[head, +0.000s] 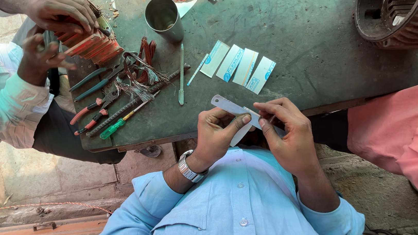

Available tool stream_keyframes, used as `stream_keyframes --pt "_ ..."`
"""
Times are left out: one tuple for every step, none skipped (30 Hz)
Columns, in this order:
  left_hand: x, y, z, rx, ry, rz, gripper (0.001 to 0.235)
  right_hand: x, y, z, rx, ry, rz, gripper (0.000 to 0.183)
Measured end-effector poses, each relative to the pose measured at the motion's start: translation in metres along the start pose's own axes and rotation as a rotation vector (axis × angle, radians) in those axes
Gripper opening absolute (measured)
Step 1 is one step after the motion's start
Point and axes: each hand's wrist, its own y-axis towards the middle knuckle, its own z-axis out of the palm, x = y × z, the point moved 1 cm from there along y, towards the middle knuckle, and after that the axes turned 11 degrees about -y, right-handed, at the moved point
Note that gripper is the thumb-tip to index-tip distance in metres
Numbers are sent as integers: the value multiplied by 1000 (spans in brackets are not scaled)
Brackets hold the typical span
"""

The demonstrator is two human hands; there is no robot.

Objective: The person wraps small rectangular paper pieces around metal strips using a flat metal tool. The person repeatedly folds and presses the paper to secure it around the strips. A coworker works on a motor housing nearby.

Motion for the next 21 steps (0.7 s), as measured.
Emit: stream_keyframes --pt "0 0 0 5 10 5 16 3 1 -1 -3 -29 -21 32" --pt "0 -1 0 15 38 13 15 5 3 -2 -5 -59 -42 31" --pt "1 -2 1 26 65 21 14 7 5 -3 -8 -88 -62 30" --pt "2 -2 1 37 92 28 14 9 7 -3 16 -111 -58 29" --pt "2 -2 1 34 90 24 13 11 9 -4 40 -134 -56 28" --pt "2 -2 2 31 89 20 13 14 10 -4 63 -157 -54 27" --pt "3 -2 2 28 87 18 12 16 11 -4 65 -173 -31 26" --pt "3 -1 2 30 93 26 12 17 13 -4 67 -188 -8 25" --pt "5 -1 2 30 99 35 12 19 13 -3 71 -204 16 24" --pt "6 -1 1 29 105 43 12 20 14 -1 58 -229 20 22" --pt "9 -1 0 25 107 34 11 21 13 1 45 -254 23 21" --pt "11 -1 -2 20 110 26 11 21 12 5 33 -279 27 19" --pt "14 -1 -4 15 113 19 10 22 11 8 -8 -345 -19 17" --pt "18 0 -6 15 92 27 10 23 10 13 -49 -411 -65 16" --pt "21 2 -8 14 71 36 9 24 7 17 -89 -476 -113 15" --pt "25 3 -10 13 50 45 9 23 4 22 -102 -523 -115 10" --pt "29 5 -12 1 67 50 8 22 3 26 -120 -572 -118 6" --pt "33 5 -13 -11 84 54 7 22 -1 30 -137 -621 -122 4" --pt "34 7 -14 -25 103 71 5 21 -2 32 -146 -648 -136 7" --pt "36 7 -13 -27 106 85 4 22 -4 34 -155 -674 -149 13" --pt "36 8 -12 -34 112 107 4 23 -5 37 -164 -696 -171 18"
